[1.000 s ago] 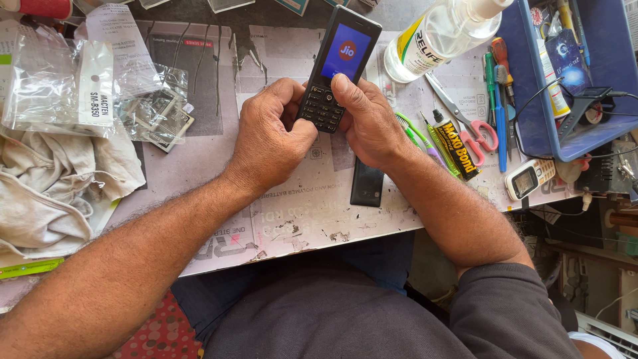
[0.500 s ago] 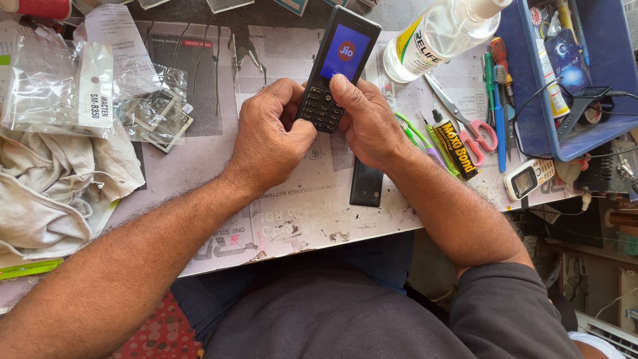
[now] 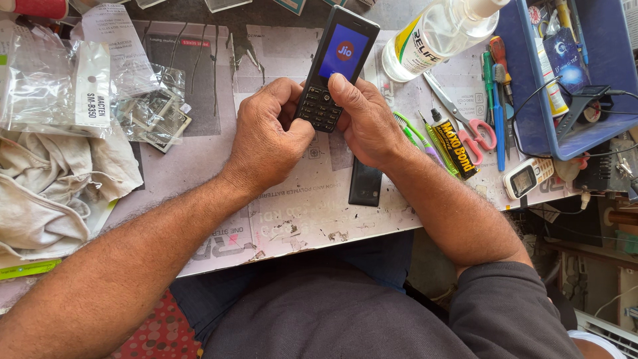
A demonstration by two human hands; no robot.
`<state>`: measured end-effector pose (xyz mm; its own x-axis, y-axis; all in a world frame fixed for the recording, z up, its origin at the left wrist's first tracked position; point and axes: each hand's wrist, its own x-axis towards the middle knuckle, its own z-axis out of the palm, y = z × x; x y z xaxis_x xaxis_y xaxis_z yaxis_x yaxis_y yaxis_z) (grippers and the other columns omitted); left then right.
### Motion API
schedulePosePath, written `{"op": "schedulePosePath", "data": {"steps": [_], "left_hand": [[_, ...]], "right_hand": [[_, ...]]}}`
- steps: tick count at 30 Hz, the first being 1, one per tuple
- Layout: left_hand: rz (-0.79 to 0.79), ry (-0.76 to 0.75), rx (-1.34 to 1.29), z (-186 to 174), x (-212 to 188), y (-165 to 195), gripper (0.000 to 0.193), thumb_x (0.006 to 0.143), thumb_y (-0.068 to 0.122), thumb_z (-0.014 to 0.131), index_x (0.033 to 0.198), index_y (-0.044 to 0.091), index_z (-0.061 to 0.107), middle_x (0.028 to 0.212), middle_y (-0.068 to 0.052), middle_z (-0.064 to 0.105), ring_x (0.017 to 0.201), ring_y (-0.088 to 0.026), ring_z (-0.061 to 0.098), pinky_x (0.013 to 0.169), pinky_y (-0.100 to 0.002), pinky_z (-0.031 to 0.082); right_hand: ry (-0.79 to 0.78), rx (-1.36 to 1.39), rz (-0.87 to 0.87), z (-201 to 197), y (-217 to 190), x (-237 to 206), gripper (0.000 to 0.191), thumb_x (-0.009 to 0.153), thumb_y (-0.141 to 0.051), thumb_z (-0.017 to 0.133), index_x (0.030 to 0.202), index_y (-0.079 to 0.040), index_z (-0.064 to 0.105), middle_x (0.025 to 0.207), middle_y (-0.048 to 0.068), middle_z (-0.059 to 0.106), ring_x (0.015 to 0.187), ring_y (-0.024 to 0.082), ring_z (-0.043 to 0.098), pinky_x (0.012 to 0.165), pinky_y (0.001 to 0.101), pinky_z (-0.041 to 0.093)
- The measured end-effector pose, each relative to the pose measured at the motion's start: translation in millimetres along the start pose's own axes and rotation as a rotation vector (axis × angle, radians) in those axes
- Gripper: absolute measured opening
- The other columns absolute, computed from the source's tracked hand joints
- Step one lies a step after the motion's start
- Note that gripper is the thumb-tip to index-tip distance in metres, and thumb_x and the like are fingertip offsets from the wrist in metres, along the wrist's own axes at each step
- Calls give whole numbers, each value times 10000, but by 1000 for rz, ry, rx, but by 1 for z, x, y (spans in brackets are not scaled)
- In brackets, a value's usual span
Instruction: The person holds a black Jio feature phone and repeatedly presses buttons to navigate the interface. They remove and reinsert the battery, then continue pressing buttons to check the screen and keypad functionality. The phone is placed on the table at the end.
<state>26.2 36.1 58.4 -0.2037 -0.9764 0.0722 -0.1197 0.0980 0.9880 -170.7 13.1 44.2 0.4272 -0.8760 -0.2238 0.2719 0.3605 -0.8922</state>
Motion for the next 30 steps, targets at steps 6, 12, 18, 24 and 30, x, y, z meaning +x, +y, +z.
{"op": "schedulePosePath", "data": {"steps": [6, 12, 18, 24, 30], "left_hand": [[-1, -6, 14, -1, -1, 0, 122, 851, -12, 625, 965, 31, 620, 810, -21, 665, 714, -66, 650, 625, -244, 556], [-2, -10, 4, 0, 0, 0, 125, 848, -14, 619, 964, 34, 617, 816, -15, 659, 719, -60, 648, 629, -241, 561], [1, -8, 5, 0, 0, 1, 124, 848, -11, 616, 964, 31, 619, 806, -14, 656, 709, -64, 643, 623, -244, 554], [8, -2, 15, 0, 0, 1, 128, 847, -7, 620, 968, 32, 627, 811, -12, 659, 719, -69, 644, 634, -251, 557], [12, -3, 18, 0, 0, 2, 123, 851, -1, 623, 969, 33, 625, 812, -15, 660, 718, -72, 647, 633, -257, 561]], "right_hand": [[1, -15, 7, 0, 0, 0, 555, 1061, -479, 595, 1326, 9, 602, 1195, 98, 688, 1123, 184, 682, 1049, 380, 557], [-31, -6, -2, -2, 0, 0, 564, 1059, -488, 606, 1332, 6, 604, 1210, 96, 687, 1137, 182, 674, 1065, 377, 549], [-17, -18, 15, -4, 1, 0, 563, 1055, -487, 589, 1324, 7, 605, 1190, 104, 694, 1124, 189, 685, 1053, 382, 559], [-5, -6, 7, -5, 1, 1, 538, 1071, -463, 595, 1331, 7, 575, 1211, 90, 675, 1142, 177, 678, 1080, 388, 559], [-28, 9, -8, -4, 0, 0, 547, 1073, -466, 607, 1327, 19, 606, 1213, 108, 685, 1127, 186, 684, 1060, 375, 552]]}}
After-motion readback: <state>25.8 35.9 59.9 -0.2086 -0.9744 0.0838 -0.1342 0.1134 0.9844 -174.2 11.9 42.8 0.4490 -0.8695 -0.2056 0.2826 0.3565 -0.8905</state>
